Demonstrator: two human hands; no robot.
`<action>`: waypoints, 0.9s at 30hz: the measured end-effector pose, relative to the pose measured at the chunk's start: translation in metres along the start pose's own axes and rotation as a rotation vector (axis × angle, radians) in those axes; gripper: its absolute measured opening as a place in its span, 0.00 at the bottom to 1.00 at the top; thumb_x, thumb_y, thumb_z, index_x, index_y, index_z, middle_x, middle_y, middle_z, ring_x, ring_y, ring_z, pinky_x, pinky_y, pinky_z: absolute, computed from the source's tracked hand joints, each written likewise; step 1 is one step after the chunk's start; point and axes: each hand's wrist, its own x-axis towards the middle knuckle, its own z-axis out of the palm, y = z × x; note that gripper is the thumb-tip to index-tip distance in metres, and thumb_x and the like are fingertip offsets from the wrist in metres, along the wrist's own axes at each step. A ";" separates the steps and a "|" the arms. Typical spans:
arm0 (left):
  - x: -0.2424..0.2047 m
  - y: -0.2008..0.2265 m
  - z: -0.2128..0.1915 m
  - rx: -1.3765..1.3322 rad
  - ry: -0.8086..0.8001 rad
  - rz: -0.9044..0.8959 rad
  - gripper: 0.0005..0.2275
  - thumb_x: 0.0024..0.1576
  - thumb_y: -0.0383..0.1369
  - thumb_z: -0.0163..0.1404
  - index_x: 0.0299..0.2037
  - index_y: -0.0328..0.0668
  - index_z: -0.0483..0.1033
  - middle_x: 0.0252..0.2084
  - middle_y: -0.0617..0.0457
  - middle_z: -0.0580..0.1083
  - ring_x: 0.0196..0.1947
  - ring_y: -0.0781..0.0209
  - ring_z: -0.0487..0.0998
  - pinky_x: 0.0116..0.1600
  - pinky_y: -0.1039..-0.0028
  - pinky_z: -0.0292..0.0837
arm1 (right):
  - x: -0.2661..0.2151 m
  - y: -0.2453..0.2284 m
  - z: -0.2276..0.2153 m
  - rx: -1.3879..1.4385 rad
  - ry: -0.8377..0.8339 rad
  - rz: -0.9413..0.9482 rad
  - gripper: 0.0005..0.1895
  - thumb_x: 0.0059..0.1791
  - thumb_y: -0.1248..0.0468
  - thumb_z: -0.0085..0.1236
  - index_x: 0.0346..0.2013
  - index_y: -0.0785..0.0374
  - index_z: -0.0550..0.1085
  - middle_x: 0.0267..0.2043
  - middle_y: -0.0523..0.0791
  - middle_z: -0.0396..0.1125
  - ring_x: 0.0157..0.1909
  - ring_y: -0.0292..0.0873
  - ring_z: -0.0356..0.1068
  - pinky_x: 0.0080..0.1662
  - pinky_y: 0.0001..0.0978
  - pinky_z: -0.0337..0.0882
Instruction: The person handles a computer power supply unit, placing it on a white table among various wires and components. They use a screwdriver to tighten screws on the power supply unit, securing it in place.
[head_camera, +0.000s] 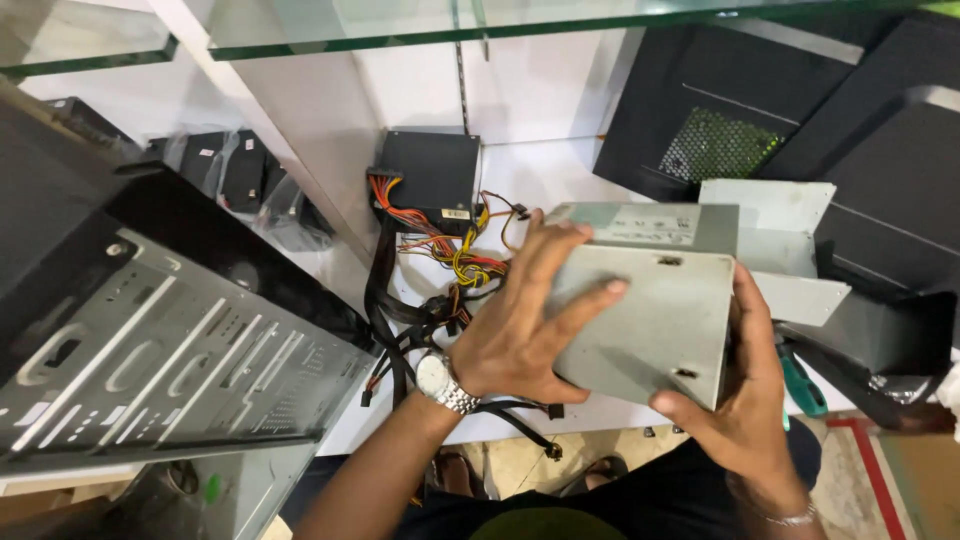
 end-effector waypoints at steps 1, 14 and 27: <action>0.000 -0.001 -0.002 0.008 0.006 0.001 0.42 0.60 0.66 0.39 0.79 0.53 0.43 0.76 0.33 0.46 0.76 0.30 0.59 0.81 0.17 0.51 | 0.003 0.000 -0.004 0.000 -0.005 -0.009 0.60 0.37 0.52 0.61 0.76 0.71 0.43 0.79 0.57 0.44 0.79 0.53 0.46 0.74 0.47 0.53; -0.017 0.055 0.021 0.419 -0.105 -0.749 0.58 0.49 0.65 0.55 0.77 0.37 0.32 0.76 0.18 0.33 0.78 0.19 0.35 0.75 0.30 0.38 | 0.030 0.002 -0.001 0.023 0.225 -0.080 0.46 0.41 0.69 0.59 0.70 0.85 0.53 0.68 0.65 0.58 0.69 0.60 0.61 0.68 0.47 0.67; -0.050 0.037 -0.009 0.320 -0.397 -0.948 0.34 0.36 0.44 0.69 0.57 0.46 0.77 0.65 0.37 0.63 0.60 0.37 0.69 0.59 0.43 0.67 | 0.039 0.029 -0.029 0.462 0.611 0.024 0.28 0.43 0.61 0.54 0.60 0.53 0.71 0.68 0.46 0.68 0.76 0.50 0.71 0.78 0.45 0.78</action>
